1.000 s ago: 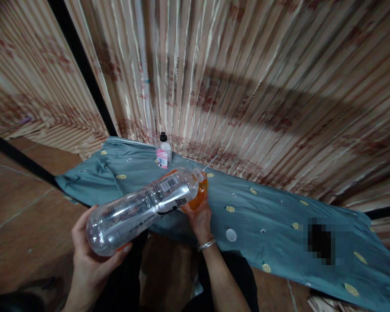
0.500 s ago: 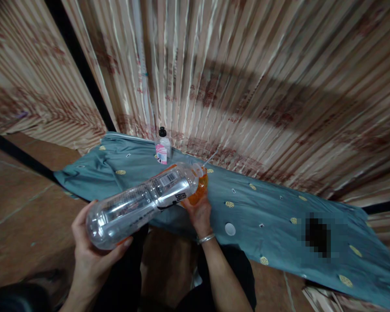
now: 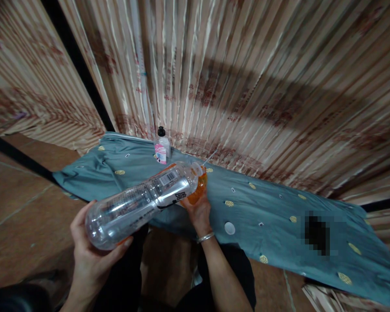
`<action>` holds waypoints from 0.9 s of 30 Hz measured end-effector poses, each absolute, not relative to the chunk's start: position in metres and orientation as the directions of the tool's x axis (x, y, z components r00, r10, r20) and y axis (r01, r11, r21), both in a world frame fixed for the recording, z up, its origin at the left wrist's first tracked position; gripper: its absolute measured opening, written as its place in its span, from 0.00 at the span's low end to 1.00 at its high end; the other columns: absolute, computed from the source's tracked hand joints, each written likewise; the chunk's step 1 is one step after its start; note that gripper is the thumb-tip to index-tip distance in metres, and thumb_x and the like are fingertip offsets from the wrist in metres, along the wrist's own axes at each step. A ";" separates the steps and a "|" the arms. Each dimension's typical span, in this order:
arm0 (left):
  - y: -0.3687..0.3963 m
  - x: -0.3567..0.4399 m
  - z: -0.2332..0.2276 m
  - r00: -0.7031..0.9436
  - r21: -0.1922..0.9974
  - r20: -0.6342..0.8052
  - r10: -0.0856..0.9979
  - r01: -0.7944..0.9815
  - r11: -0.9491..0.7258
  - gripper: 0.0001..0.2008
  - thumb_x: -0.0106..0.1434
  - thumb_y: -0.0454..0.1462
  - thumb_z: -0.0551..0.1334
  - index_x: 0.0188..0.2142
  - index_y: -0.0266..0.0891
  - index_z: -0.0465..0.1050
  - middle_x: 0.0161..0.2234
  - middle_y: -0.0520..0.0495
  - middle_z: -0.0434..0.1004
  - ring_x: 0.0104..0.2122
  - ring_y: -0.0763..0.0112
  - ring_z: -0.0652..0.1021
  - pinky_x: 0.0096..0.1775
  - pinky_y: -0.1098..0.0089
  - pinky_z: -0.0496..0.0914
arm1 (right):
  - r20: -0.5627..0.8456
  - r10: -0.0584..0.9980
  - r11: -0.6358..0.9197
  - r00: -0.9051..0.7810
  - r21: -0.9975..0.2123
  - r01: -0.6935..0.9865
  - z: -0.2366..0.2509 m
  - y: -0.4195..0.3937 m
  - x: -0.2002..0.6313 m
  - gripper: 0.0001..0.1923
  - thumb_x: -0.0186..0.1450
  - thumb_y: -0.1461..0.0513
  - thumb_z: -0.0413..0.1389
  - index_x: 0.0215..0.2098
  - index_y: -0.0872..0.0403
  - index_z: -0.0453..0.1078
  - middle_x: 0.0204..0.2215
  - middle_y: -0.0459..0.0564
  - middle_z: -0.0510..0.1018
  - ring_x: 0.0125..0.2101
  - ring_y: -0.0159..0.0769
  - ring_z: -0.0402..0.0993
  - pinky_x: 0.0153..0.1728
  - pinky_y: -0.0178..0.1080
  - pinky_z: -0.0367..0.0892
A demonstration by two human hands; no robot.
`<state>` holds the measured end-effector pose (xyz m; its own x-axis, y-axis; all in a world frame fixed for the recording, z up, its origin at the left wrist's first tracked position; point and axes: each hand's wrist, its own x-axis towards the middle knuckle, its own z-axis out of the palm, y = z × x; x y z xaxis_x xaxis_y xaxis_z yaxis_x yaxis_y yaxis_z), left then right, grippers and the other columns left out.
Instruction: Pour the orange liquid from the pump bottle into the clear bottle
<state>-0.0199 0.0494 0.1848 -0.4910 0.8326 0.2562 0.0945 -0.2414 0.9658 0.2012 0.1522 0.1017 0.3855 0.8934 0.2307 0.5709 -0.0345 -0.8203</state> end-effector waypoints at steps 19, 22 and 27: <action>0.050 -0.019 0.187 -0.486 0.961 0.263 0.833 0.058 -0.270 0.48 0.45 0.39 0.81 0.64 0.42 0.65 0.54 0.41 0.79 0.51 0.56 0.83 0.51 0.63 0.78 | 0.213 0.894 -0.043 0.394 -0.835 0.548 0.103 0.152 0.201 0.41 0.55 0.56 0.69 0.64 0.56 0.64 0.53 0.65 0.84 0.52 0.57 0.84 0.54 0.57 0.78; 0.051 -0.019 0.188 -0.494 0.962 0.259 0.830 0.052 -0.269 0.48 0.45 0.39 0.81 0.64 0.42 0.66 0.54 0.41 0.78 0.51 0.56 0.83 0.52 0.63 0.78 | 0.229 0.891 -0.025 0.392 -0.838 0.545 0.102 0.152 0.201 0.42 0.55 0.56 0.69 0.65 0.55 0.63 0.54 0.65 0.84 0.53 0.58 0.83 0.55 0.58 0.78; 0.051 -0.018 0.189 -0.492 0.963 0.253 0.833 0.047 -0.265 0.49 0.44 0.39 0.81 0.64 0.42 0.66 0.55 0.41 0.78 0.52 0.55 0.83 0.52 0.61 0.78 | 0.231 0.893 -0.020 0.387 -0.838 0.546 0.102 0.152 0.201 0.41 0.56 0.56 0.68 0.65 0.55 0.64 0.52 0.64 0.85 0.50 0.57 0.84 0.53 0.57 0.79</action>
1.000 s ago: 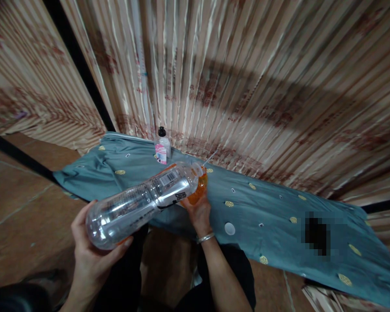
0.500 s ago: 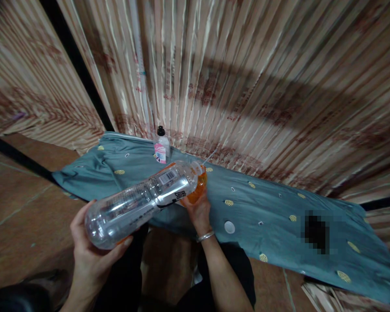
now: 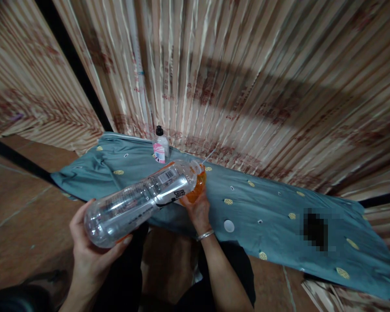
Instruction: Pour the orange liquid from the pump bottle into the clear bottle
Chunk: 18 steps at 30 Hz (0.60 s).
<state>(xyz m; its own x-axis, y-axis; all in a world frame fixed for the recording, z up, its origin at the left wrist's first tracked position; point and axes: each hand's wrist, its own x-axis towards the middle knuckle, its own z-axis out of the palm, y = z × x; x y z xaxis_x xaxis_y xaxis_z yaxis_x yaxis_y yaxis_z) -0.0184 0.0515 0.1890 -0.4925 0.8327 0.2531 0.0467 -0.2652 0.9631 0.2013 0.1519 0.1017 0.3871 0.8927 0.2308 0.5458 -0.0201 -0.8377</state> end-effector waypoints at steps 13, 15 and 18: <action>0.052 -0.020 0.189 -0.485 0.956 0.286 0.826 0.093 -0.277 0.48 0.44 0.40 0.80 0.64 0.42 0.66 0.54 0.42 0.77 0.51 0.56 0.82 0.53 0.62 0.78 | 0.256 0.882 -0.023 0.395 -0.816 0.578 0.100 0.152 0.201 0.39 0.56 0.55 0.68 0.63 0.53 0.64 0.51 0.64 0.85 0.50 0.58 0.84 0.52 0.58 0.78; 0.052 -0.020 0.188 -0.485 0.955 0.293 0.824 0.108 -0.275 0.48 0.44 0.40 0.80 0.64 0.41 0.66 0.55 0.41 0.77 0.52 0.57 0.82 0.53 0.62 0.78 | 0.266 0.880 -0.015 0.393 -0.812 0.584 0.098 0.152 0.201 0.39 0.56 0.55 0.68 0.63 0.54 0.65 0.51 0.64 0.85 0.51 0.58 0.84 0.52 0.58 0.78; 0.052 -0.020 0.188 -0.484 0.954 0.299 0.822 0.123 -0.275 0.48 0.45 0.40 0.80 0.64 0.41 0.66 0.56 0.41 0.76 0.53 0.57 0.82 0.54 0.63 0.77 | 0.256 0.884 -0.024 0.391 -0.810 0.585 0.099 0.153 0.201 0.38 0.56 0.55 0.68 0.62 0.54 0.65 0.50 0.64 0.85 0.49 0.57 0.84 0.51 0.57 0.79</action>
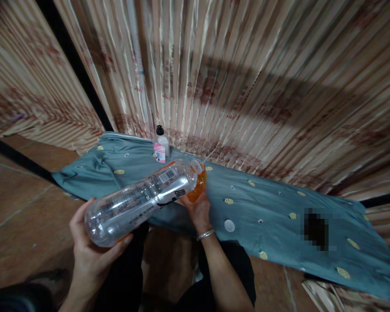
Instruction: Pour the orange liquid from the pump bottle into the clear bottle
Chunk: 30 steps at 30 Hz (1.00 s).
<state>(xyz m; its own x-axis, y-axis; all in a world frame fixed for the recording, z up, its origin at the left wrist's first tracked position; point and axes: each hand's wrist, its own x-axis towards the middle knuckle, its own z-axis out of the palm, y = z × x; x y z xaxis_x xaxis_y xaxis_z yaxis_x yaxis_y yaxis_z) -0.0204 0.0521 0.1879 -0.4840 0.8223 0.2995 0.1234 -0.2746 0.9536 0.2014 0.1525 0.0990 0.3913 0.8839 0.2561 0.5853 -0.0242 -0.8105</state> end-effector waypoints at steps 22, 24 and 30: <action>0.050 -0.018 0.193 -0.493 0.969 0.241 0.836 0.069 -0.239 0.49 0.44 0.42 0.82 0.64 0.42 0.66 0.56 0.40 0.76 0.54 0.51 0.81 0.55 0.56 0.77 | 0.222 0.898 -0.028 0.380 -0.832 0.553 0.103 0.153 0.202 0.41 0.55 0.56 0.69 0.64 0.56 0.64 0.51 0.63 0.85 0.51 0.55 0.84 0.53 0.56 0.78; 0.050 -0.018 0.193 -0.496 0.968 0.241 0.834 0.063 -0.242 0.49 0.44 0.42 0.82 0.64 0.42 0.66 0.56 0.40 0.76 0.53 0.50 0.82 0.55 0.56 0.78 | 0.235 0.896 -0.016 0.376 -0.831 0.556 0.102 0.153 0.202 0.40 0.56 0.55 0.68 0.64 0.54 0.64 0.52 0.62 0.85 0.51 0.54 0.84 0.54 0.56 0.78; 0.050 -0.018 0.191 -0.488 0.962 0.271 0.830 0.096 -0.258 0.48 0.45 0.40 0.81 0.65 0.42 0.66 0.58 0.40 0.75 0.56 0.54 0.80 0.56 0.60 0.76 | 0.243 0.892 -0.014 0.381 -0.827 0.562 0.100 0.153 0.202 0.41 0.55 0.56 0.68 0.65 0.53 0.63 0.52 0.61 0.85 0.51 0.54 0.84 0.54 0.56 0.78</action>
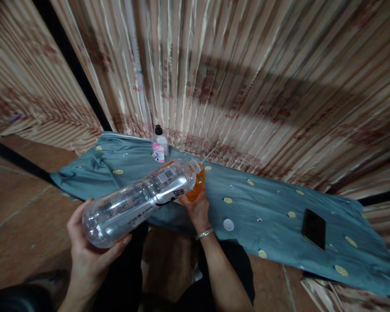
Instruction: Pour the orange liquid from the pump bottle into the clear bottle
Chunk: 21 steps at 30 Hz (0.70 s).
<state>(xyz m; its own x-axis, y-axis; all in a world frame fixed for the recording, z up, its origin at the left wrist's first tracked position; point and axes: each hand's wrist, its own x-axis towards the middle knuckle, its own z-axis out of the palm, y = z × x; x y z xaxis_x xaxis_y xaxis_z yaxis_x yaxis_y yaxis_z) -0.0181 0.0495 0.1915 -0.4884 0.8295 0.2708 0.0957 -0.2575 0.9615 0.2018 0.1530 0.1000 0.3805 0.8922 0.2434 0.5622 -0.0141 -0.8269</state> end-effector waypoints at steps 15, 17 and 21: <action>0.049 -0.018 0.193 -0.495 0.967 0.255 0.831 0.109 -0.231 0.49 0.45 0.41 0.81 0.65 0.43 0.66 0.59 0.40 0.74 0.56 0.52 0.80 0.59 0.57 0.75 | 0.242 0.896 -0.006 0.372 -0.832 0.554 0.100 0.153 0.202 0.41 0.56 0.55 0.67 0.65 0.52 0.63 0.52 0.61 0.85 0.51 0.55 0.84 0.54 0.59 0.78; 0.049 -0.018 0.192 -0.499 0.968 0.251 0.830 0.104 -0.230 0.49 0.44 0.41 0.81 0.65 0.43 0.66 0.59 0.40 0.73 0.56 0.52 0.79 0.59 0.56 0.75 | 0.247 0.895 -0.005 0.371 -0.827 0.562 0.099 0.153 0.203 0.40 0.56 0.55 0.67 0.65 0.52 0.63 0.52 0.61 0.85 0.51 0.55 0.84 0.54 0.59 0.78; 0.049 -0.018 0.192 -0.494 0.967 0.251 0.832 0.087 -0.241 0.49 0.45 0.41 0.81 0.65 0.43 0.66 0.58 0.40 0.74 0.55 0.52 0.80 0.57 0.57 0.76 | 0.251 0.891 -0.012 0.377 -0.818 0.575 0.098 0.154 0.203 0.41 0.55 0.55 0.68 0.64 0.56 0.64 0.51 0.63 0.85 0.50 0.56 0.84 0.53 0.56 0.78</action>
<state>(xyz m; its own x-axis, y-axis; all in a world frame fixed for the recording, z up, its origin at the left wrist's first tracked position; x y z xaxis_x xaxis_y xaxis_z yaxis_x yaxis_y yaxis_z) -0.0179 0.0495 0.1924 -0.4943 0.8322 0.2514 0.0867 -0.2405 0.9668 0.2030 0.1536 0.0975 0.3770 0.8915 0.2514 0.5748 -0.0124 -0.8182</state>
